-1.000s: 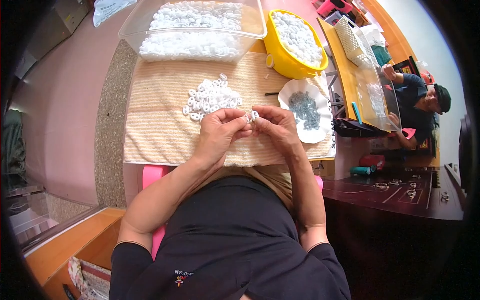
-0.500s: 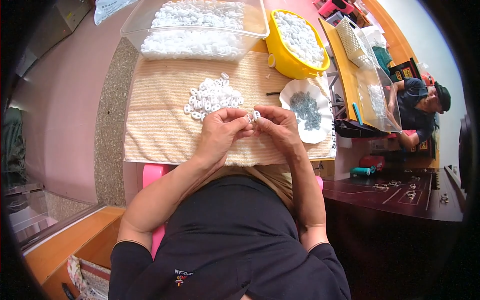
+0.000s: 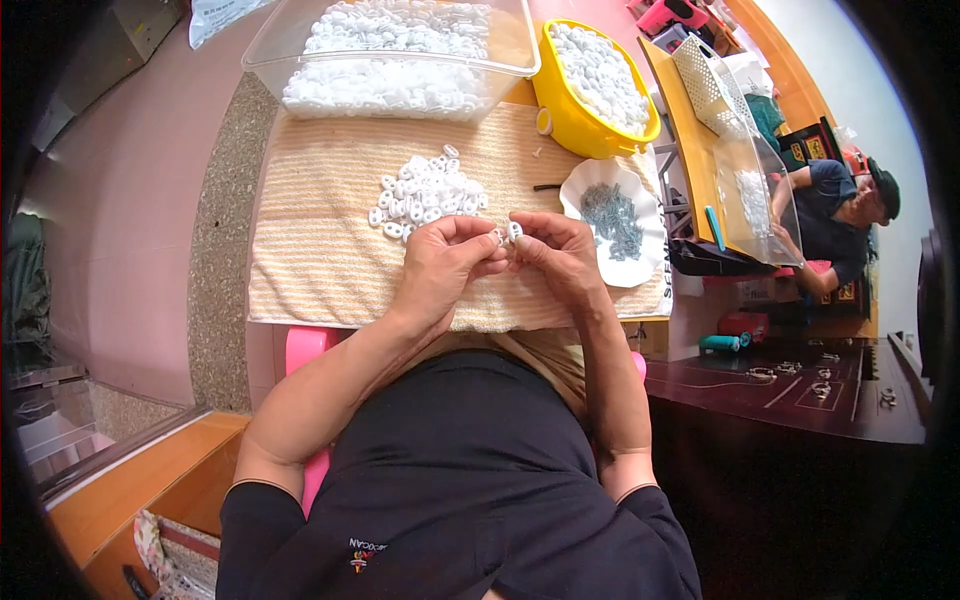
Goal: The recorder is manually assembling small white plastic rings by inserting tiny metal pins or components into them.
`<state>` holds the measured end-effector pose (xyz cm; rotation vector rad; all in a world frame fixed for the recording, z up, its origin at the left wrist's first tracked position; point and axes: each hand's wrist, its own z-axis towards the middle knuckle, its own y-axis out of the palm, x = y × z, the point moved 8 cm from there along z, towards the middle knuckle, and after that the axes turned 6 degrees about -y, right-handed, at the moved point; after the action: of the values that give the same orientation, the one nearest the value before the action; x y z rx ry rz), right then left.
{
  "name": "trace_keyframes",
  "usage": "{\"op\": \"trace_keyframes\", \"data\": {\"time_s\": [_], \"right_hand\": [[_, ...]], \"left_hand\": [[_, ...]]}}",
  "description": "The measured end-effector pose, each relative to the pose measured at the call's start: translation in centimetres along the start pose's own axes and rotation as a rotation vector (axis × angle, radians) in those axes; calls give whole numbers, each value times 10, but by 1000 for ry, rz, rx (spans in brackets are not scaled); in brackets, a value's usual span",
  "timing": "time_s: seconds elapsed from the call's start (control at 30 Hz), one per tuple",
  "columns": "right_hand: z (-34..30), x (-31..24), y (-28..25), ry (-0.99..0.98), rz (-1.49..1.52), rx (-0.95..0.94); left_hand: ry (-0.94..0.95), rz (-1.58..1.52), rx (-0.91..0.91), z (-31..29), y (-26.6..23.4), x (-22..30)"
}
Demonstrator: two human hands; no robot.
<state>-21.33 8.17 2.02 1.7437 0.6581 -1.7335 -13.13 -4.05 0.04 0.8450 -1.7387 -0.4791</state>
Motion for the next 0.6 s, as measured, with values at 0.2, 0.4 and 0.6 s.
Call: {"op": "trace_keyframes", "data": {"time_s": [0.2,0.4,0.6], "right_hand": [[0,-1,1,-14,27,0],[0,-3,3,-7,-18,-10],[-1,-4,3,3,-46,-4]], "left_hand": [[3,-1,-8,1,-1,-1],[2,0,-14,1,-1,-1],[-6,2,-10,0,1,0]]}}
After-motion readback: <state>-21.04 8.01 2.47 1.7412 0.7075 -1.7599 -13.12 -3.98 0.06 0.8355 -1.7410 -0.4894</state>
